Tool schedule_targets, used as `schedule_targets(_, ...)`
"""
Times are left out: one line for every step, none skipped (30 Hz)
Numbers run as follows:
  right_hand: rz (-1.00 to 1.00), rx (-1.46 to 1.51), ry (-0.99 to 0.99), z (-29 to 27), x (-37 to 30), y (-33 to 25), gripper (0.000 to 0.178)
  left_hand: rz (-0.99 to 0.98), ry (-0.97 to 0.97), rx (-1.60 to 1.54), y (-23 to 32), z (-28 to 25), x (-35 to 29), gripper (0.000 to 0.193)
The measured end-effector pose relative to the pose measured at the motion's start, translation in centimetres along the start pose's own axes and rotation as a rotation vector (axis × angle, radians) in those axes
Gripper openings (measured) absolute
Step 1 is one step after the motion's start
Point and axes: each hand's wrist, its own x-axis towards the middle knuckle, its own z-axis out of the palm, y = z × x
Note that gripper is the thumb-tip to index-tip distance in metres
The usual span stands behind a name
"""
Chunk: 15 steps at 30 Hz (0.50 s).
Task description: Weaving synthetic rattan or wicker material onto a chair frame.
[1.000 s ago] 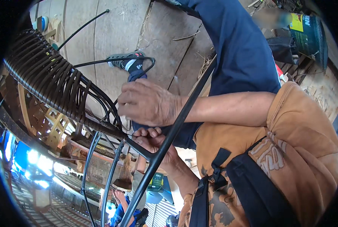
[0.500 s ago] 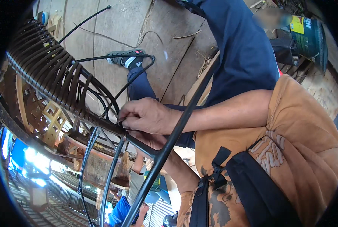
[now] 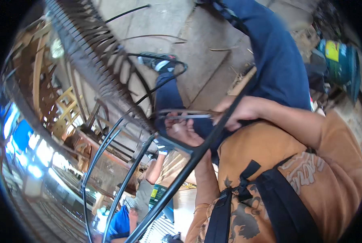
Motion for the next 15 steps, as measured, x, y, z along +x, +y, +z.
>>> schedule_targets(0.142,-0.206,0.096,-0.6,-1.4,0.9,0.033,0.014,0.005,0.023,0.0,0.1,0.0,0.035)
schedule_targets(0.14,-0.231,0.154,0.0,-2.5,0.5,0.036,0.01,0.072,0.144,0.1,0.1,-0.5,0.036)
schedule_targets(0.097,-0.216,0.151,0.6,-3.8,-0.8,0.037,-0.027,0.051,0.044,0.1,0.5,-1.3,0.036)
schedule_targets(0.082,-0.227,0.185,1.2,-4.5,-1.4,0.035,-0.05,-0.047,0.046,0.4,0.6,-1.7,0.037)
schedule_targets(0.117,-0.292,0.192,1.9,-5.4,-2.0,0.032,-0.071,-0.097,0.021,-0.6,-0.5,-1.9,0.034)
schedule_targets(0.074,-0.349,0.175,2.1,-6.3,-1.9,0.031,-0.223,-0.156,-0.013,-0.6,-0.7,-2.2,0.032)
schedule_targets(0.152,-0.327,0.222,2.7,-6.9,-2.5,0.032,-0.325,-0.314,-0.072,-1.4,-2.1,-2.3,0.033)
schedule_targets(0.165,-0.277,0.263,2.6,-7.6,-1.9,0.029,-0.39,-0.393,-0.295,-0.3,-1.3,-2.2,0.035)
schedule_targets(0.17,-0.204,0.307,2.6,-8.2,-2.0,0.027,-0.454,-0.479,-0.515,0.9,-0.1,-2.1,0.037)
schedule_targets(0.181,-0.121,0.368,2.7,-9.1,-2.1,0.025,-0.397,-0.447,-0.615,1.2,0.9,-2.2,0.039)
schedule_targets(0.165,-0.075,0.397,2.4,-9.8,-1.9,0.024,-0.409,-0.449,-0.775,1.2,1.3,-1.8,0.04)
schedule_targets(0.18,-0.12,0.38,2.3,-10.1,-1.9,0.024,-0.414,-0.444,-0.923,1.3,1.3,-1.4,0.041)
schedule_targets(0.196,-0.164,0.363,2.4,-10.4,-2.2,0.024,-0.432,-0.349,-0.918,1.5,1.3,-1.3,0.035)
schedule_targets(0.156,-0.177,0.39,2.8,-10.5,-2.5,0.027,-0.406,-0.367,-0.928,1.2,1.4,-1.1,0.033)
schedule_targets(0.125,-0.23,0.328,2.5,-11.3,-2.8,0.03,-0.385,-0.389,-0.941,0.9,1.5,-1.0,0.034)
